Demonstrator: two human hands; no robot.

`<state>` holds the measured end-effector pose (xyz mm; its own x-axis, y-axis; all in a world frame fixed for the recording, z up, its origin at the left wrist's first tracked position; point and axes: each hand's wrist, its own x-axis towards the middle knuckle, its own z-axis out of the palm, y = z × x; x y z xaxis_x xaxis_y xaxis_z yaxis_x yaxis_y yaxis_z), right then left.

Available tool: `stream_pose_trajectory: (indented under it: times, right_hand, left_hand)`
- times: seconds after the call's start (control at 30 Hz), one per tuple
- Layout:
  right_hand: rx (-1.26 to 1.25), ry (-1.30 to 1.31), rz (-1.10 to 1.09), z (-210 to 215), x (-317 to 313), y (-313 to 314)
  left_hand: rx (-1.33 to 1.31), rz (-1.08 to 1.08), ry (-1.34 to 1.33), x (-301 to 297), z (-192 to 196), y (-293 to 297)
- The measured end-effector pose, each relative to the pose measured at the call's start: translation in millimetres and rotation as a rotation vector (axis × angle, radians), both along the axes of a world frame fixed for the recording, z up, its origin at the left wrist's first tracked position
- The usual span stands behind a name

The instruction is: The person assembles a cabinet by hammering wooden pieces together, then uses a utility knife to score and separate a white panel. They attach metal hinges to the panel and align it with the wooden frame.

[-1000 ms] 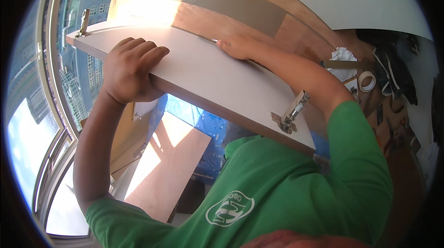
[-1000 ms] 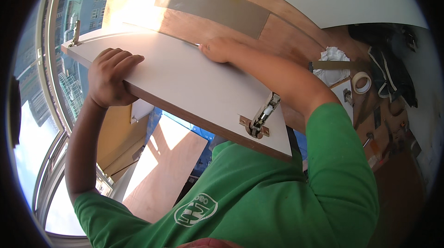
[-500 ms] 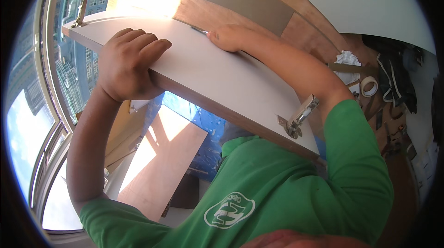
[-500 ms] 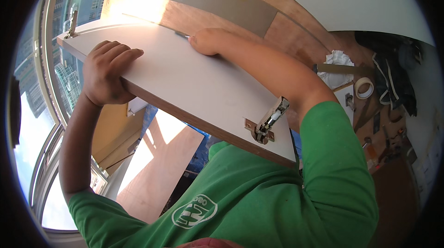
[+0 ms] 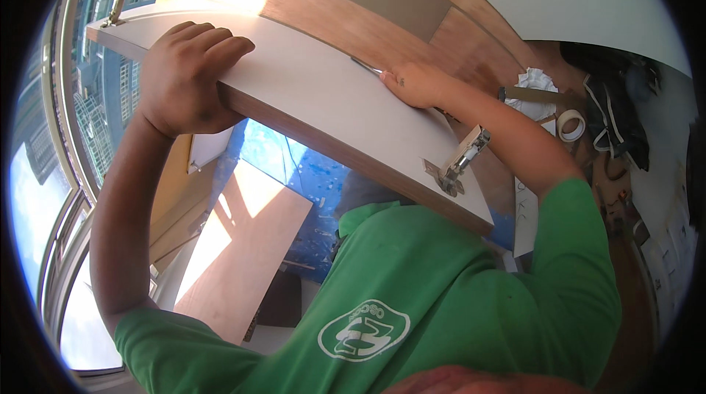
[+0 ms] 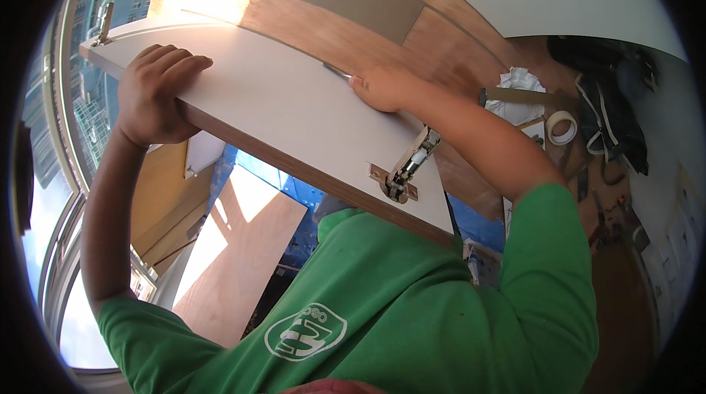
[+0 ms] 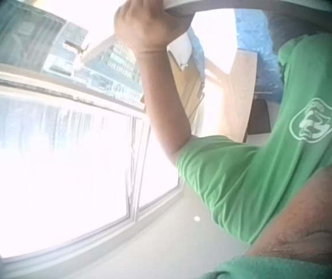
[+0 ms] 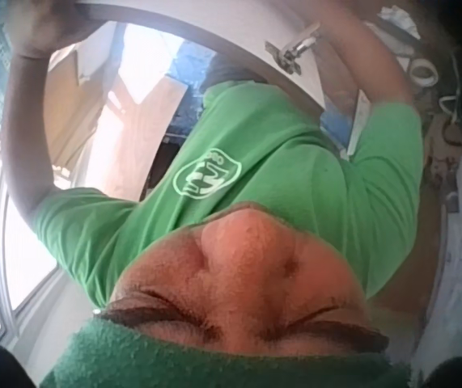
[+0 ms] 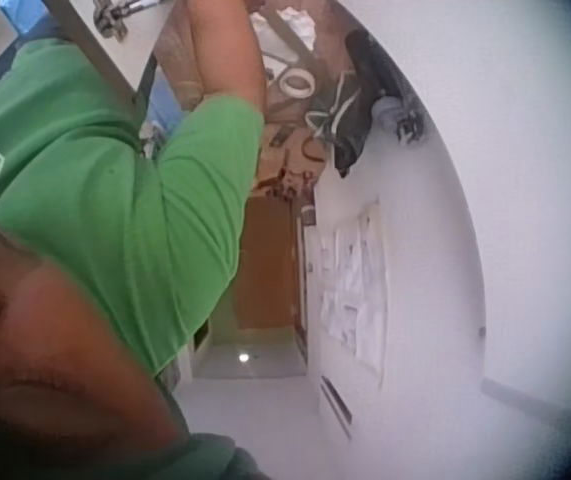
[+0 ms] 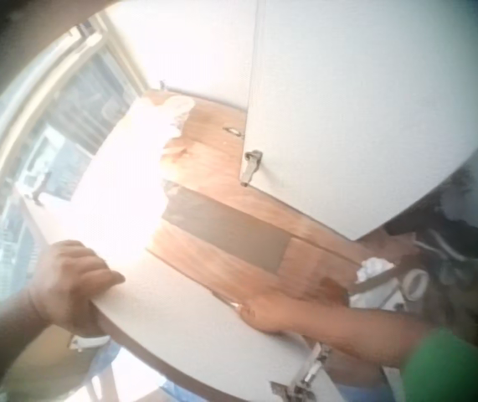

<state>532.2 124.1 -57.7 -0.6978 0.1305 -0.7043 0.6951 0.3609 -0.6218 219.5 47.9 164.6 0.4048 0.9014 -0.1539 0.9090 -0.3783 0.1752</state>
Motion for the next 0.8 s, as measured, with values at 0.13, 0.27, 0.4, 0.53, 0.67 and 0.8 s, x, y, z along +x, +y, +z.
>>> stream_pose_trajectory:
  times: [0.13, 0.27, 0.4, 0.53, 0.67, 0.8]
  right_hand:
    - [0.022, -0.054, 0.005, 12, 44, -4]
    - [0.042, -0.061, -0.014, 9, 91, -11]
    - [0.100, -0.111, 0.022, 0, 139, -22]
    - [0.111, -0.081, -0.045, 2, 179, -35]
    - [0.112, -0.076, -0.114, 7, 202, -44]
    - [0.111, -0.122, -0.065, 9, 223, -45]
  left_hand:
    - [-0.019, 0.003, 0.006, 1, 0, 2]
    - [-0.013, 0.007, -0.008, 0, 0, -1]
    - [-0.015, -0.004, -0.016, 1, -2, 3]
    - [-0.001, -0.011, -0.039, 13, 2, 2]
    - [-0.024, -0.030, -0.056, 20, 6, 4]
    - [0.005, -0.053, -0.055, 22, 3, 3]
